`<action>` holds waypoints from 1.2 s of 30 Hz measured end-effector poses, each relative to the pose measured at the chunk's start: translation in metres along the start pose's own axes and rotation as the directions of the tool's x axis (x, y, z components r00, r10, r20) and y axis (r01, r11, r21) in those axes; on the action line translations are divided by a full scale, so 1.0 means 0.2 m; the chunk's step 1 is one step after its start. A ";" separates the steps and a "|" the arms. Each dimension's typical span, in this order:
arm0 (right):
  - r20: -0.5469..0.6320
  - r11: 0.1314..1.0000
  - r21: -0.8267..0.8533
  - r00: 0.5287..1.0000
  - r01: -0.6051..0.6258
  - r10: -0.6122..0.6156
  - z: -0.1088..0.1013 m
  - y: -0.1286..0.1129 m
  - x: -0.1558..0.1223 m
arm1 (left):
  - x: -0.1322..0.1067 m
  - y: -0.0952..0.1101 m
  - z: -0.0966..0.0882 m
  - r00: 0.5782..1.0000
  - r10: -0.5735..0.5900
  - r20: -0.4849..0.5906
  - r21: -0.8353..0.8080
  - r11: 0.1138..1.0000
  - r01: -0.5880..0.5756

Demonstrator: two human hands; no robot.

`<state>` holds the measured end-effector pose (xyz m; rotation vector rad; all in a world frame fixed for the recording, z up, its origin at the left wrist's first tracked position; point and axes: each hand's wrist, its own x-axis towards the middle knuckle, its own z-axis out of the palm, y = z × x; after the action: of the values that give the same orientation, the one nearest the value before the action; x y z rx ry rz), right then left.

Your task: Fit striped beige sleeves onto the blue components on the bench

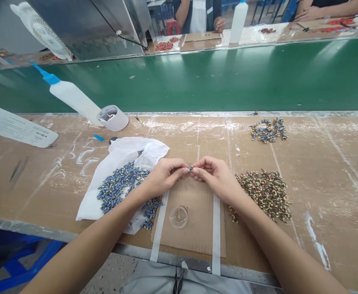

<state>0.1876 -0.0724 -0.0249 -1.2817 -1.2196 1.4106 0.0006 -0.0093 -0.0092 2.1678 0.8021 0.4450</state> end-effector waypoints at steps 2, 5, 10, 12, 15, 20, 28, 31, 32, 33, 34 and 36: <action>0.003 1.000 0.001 1.000 -0.006 0.006 0.00 0.00 0.00 | 0.00 0.00 0.00 1.000 -0.007 -0.012 0.000 1.000 0.007; -0.004 1.000 -0.020 1.000 -0.011 0.011 0.00 0.01 0.00 | 0.00 0.00 0.00 1.000 0.026 -0.008 -0.005 1.000 -0.026; 0.001 0.995 -0.098 1.000 0.017 -0.017 0.01 0.02 -0.01 | 0.00 0.00 0.00 0.997 0.080 -0.007 0.055 0.995 -0.079; 0.020 0.988 -0.146 0.999 0.044 -0.042 0.01 0.03 -0.02 | -0.01 -0.01 0.00 0.995 0.098 0.005 0.114 0.989 -0.098; 0.036 0.958 -0.267 0.995 0.100 -0.093 0.02 0.03 -0.02 | -0.01 -0.02 0.01 0.990 0.137 0.035 0.190 0.972 -0.141; 0.064 0.896 -0.414 0.987 0.162 -0.149 0.02 0.02 -0.02 | -0.01 -0.03 0.03 0.986 0.161 0.046 0.259 0.951 -0.168; 0.101 0.852 -0.484 0.980 0.199 -0.171 0.01 0.01 -0.01 | -0.01 -0.03 0.03 0.985 0.156 0.071 0.247 0.954 -0.169; 0.076 0.907 -0.384 0.985 0.173 -0.156 0.02 0.00 0.00 | -0.01 -0.01 0.01 0.989 0.132 0.074 0.217 0.965 -0.145; 0.078 0.924 -0.346 0.986 0.163 -0.145 0.02 0.00 0.00 | -0.01 -0.01 0.00 0.993 0.099 0.071 0.205 0.972 -0.111; 0.078 0.943 -0.296 0.988 0.151 -0.134 0.03 0.00 0.01 | -0.01 0.00 -0.01 0.996 0.070 0.064 0.195 0.977 -0.081; 0.062 0.963 -0.236 0.991 0.132 -0.120 0.04 0.00 0.01 | -0.01 0.00 -0.02 0.998 0.036 0.052 0.188 0.981 -0.045; 0.030 0.982 -0.146 0.993 0.118 -0.115 0.06 0.01 0.03 | -0.01 0.00 -0.03 1.000 -0.004 0.016 0.169 0.986 0.002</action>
<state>0.1749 -0.0676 -0.0286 -1.2749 -1.4124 1.2730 -0.0051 -0.0069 -0.0055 2.3227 0.8608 0.3682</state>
